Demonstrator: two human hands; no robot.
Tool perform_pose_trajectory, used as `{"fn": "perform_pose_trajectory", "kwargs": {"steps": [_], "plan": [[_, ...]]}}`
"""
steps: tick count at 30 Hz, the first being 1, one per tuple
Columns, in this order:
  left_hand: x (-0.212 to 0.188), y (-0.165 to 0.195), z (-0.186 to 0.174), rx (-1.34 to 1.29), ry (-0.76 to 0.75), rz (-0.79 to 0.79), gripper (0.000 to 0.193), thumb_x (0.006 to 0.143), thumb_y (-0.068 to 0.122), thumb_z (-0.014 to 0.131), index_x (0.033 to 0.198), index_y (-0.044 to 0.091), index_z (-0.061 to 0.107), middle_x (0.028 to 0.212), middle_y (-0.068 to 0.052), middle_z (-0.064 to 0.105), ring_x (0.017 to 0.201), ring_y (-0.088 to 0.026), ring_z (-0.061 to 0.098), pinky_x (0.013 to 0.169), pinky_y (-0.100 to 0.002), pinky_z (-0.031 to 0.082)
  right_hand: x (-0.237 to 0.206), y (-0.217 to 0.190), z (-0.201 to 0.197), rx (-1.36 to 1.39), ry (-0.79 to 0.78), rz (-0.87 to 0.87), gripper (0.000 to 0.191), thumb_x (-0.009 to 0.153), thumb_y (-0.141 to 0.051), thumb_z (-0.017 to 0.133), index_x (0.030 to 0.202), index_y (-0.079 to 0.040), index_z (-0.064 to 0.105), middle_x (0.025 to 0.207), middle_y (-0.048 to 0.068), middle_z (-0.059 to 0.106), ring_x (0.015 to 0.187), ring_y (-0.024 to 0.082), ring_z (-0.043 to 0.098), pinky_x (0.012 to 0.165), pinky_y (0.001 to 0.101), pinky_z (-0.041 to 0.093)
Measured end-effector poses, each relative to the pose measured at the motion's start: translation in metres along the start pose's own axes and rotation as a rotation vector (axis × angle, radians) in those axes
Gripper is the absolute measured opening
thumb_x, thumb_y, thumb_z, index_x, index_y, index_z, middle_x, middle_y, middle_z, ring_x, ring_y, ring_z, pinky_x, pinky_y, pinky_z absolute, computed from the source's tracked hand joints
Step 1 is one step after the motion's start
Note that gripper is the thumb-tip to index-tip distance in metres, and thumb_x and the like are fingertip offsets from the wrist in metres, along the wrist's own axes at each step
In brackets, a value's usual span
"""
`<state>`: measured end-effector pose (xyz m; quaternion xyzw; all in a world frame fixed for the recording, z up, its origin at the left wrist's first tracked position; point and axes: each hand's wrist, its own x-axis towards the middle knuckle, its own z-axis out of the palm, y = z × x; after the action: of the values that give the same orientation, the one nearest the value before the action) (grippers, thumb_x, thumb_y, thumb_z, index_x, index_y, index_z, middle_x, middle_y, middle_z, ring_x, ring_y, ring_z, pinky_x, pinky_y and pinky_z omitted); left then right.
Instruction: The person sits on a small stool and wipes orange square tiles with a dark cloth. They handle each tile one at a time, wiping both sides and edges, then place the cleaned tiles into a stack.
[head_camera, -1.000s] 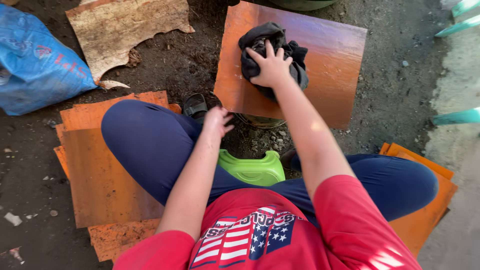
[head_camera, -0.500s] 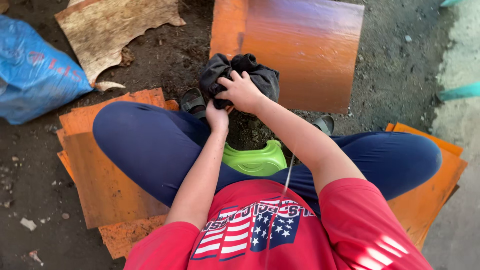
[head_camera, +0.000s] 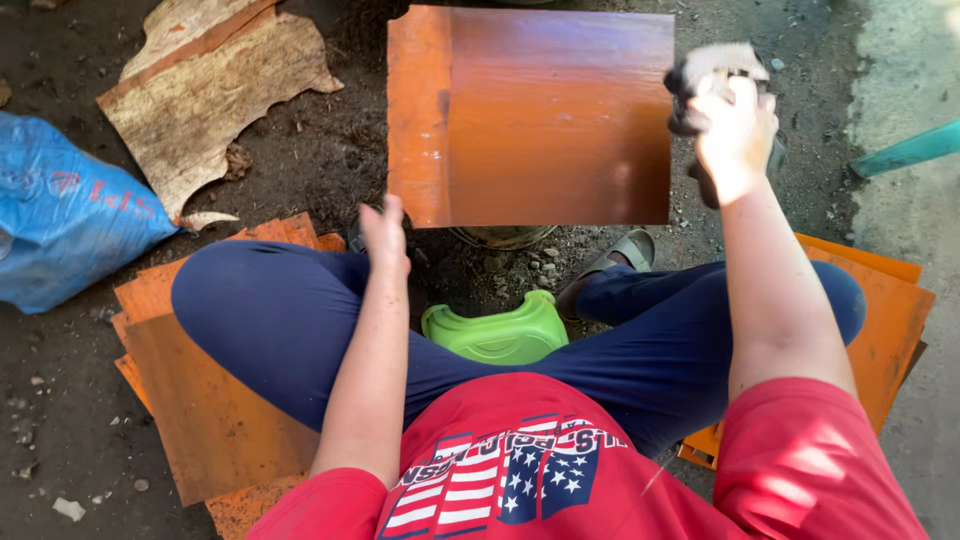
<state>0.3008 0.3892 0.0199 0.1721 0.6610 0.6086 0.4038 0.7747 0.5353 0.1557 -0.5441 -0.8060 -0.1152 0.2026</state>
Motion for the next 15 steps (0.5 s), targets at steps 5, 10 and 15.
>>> {"fn": "perform_pose_trajectory", "kwargs": {"steps": [5, 10, 15], "plan": [[0.06, 0.045, 0.014, 0.042, 0.071, 0.034, 0.047, 0.099, 0.024, 0.064, 0.136, -0.005, 0.061, 0.135, -0.013, 0.067, 0.126, -0.026, 0.061, 0.109, -0.039, 0.044, 0.042, -0.125, 0.009, 0.717, -0.138, 0.163, 0.009, 0.101, -0.02, 0.062, 0.107, -0.022, 0.068, 0.122, -0.002, 0.066, 0.102, 0.025, 0.073, 0.089, 0.0382, 0.061], [0.093, 0.081, 0.029, 0.597, -0.264, -0.286, 0.029, 0.102, 0.024, 0.062, 0.119, 0.002, 0.071, 0.11, -0.013, 0.072, 0.091, -0.024, 0.065, 0.079, -0.042, 0.055, 0.042, -0.301, 0.05, 0.208, -0.503, -0.293, 0.035, 0.08, -0.014, 0.067, 0.107, -0.034, 0.079, 0.127, 0.011, 0.056, 0.112, 0.039, 0.053, 0.085, 0.057, 0.046], [0.09, 0.072, 0.031, 0.768, -0.278, -0.04, 0.019, 0.091, 0.014, 0.074, 0.106, 0.001, 0.078, 0.1, -0.011, 0.079, 0.084, -0.017, 0.071, 0.075, -0.034, 0.054, -0.023, -0.352, 0.085, 0.316, -0.17, -0.418, 0.018, 0.09, -0.02, 0.063, 0.102, -0.02, 0.076, 0.135, 0.013, 0.056, 0.108, 0.036, 0.054, 0.089, 0.051, 0.045]]}}
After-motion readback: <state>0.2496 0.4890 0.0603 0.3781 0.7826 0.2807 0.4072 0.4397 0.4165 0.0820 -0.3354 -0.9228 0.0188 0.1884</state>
